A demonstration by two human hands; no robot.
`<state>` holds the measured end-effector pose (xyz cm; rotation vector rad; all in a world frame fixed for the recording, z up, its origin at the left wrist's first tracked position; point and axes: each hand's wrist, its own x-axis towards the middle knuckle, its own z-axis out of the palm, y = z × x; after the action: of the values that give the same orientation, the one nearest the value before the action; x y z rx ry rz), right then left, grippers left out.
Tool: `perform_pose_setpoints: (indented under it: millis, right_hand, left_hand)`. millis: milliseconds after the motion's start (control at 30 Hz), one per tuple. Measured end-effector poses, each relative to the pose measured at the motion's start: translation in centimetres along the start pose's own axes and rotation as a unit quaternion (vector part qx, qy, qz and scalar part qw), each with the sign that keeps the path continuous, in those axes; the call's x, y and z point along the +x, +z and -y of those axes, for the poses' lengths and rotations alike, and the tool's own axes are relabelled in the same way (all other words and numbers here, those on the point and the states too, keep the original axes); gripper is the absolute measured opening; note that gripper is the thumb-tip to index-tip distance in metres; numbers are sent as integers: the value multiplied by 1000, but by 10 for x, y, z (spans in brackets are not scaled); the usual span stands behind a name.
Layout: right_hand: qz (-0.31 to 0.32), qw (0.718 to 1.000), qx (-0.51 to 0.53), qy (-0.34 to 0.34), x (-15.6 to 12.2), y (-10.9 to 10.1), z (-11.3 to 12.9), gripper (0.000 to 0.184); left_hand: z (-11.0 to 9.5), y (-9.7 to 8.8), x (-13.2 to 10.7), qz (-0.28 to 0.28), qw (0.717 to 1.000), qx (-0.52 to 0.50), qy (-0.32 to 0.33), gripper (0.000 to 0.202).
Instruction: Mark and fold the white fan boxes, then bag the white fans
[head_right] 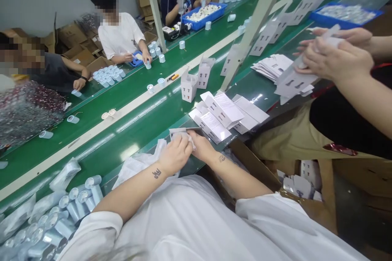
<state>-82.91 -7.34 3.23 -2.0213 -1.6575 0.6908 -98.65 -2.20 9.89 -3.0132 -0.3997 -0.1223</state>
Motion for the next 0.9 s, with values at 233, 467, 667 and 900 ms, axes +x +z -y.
perform_pose_setpoints:
  millis: [233, 467, 667, 900]
  right_hand:
    - [-49, 998, -25, -4, 22, 8, 16, 38]
    - [128, 991, -18, -39, 30, 7, -26, 58]
    - [63, 996, -37, -48, 39, 17, -30, 33]
    - [-26, 999, -40, -23, 59, 46, -10, 24]
  left_hand:
    - [12, 28, -3, 155, 980, -16, -124, 49]
    - [33, 31, 0, 262, 952, -137, -82, 28]
    - [128, 2, -37, 95, 953, -59, -280, 24]
    - [205, 59, -51, 161, 937, -41, -308, 29]
